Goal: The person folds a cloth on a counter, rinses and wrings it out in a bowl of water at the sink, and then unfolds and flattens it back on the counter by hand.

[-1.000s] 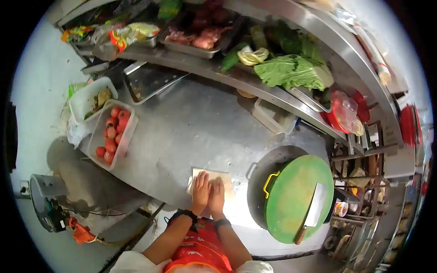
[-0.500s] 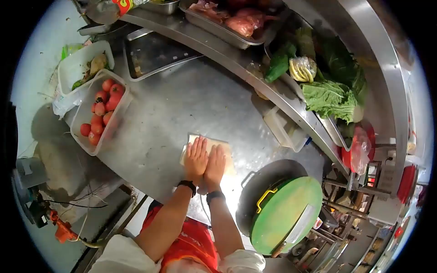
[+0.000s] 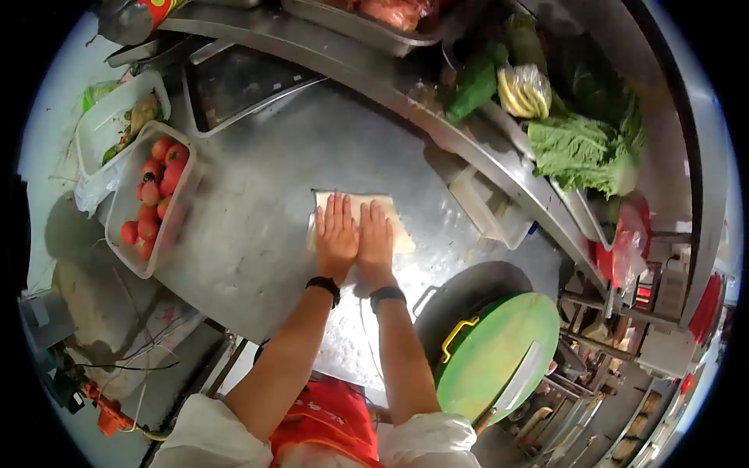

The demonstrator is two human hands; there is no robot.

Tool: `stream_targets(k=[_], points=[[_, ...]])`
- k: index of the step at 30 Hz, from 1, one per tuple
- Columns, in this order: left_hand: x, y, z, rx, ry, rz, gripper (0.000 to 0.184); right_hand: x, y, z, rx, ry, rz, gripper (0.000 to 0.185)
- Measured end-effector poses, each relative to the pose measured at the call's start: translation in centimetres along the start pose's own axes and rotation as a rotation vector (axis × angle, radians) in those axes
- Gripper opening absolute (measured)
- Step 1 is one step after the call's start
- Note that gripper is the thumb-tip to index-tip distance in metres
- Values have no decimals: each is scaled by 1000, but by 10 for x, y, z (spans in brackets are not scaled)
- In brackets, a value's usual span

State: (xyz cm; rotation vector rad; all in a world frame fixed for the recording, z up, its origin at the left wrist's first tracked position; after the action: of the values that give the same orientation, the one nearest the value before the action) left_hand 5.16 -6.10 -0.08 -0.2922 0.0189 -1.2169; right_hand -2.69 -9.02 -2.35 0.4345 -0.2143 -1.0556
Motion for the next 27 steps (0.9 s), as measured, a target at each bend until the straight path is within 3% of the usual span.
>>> stream_targets(k=[6, 10, 17, 19, 20, 22, 23, 25, 27], points=[[-14, 8, 0, -21, -113, -45, 52, -12, 7, -4, 13, 55, -32, 49], [-73, 24, 16, -65, -27, -80, 52, -73, 24, -24, 8, 121, -100, 51], [-203, 72, 41, 33, 189, -54, 59, -194, 96, -48, -6, 233, 41, 63], [-217, 84, 44, 45, 225, -45, 60, -208, 108, -53, 49, 158, 45, 45], [-218, 86, 47, 89, 187, -76, 58, -209, 114, -53, 51, 158, 45, 45], [-216, 85, 45, 131, 149, -96, 57, -209, 112, -54, 101, 137, -118, 22], [-212, 85, 43, 83, 126, -41, 52, -206, 118, -55, 100, 143, -116, 22], [-188, 87, 39, 33, 101, 19, 48, -196, 104, -37, 603, -280, -402, 8], [-162, 98, 23, -57, 277, 192, 39, -181, 96, -36, 564, -289, -389, 8]])
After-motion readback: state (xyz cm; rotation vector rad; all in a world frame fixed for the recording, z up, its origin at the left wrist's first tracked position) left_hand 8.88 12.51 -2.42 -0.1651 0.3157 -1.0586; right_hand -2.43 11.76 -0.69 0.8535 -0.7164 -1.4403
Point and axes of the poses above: each hand's wrist, its own x-axis towards the middle knuckle, its own z-axis out of the back of the hand, y = z × x, the point moved 7 cm from there along x, towards the middle knuckle, and after that the axes turned 5 degrees about x, right-handed, at the moved point
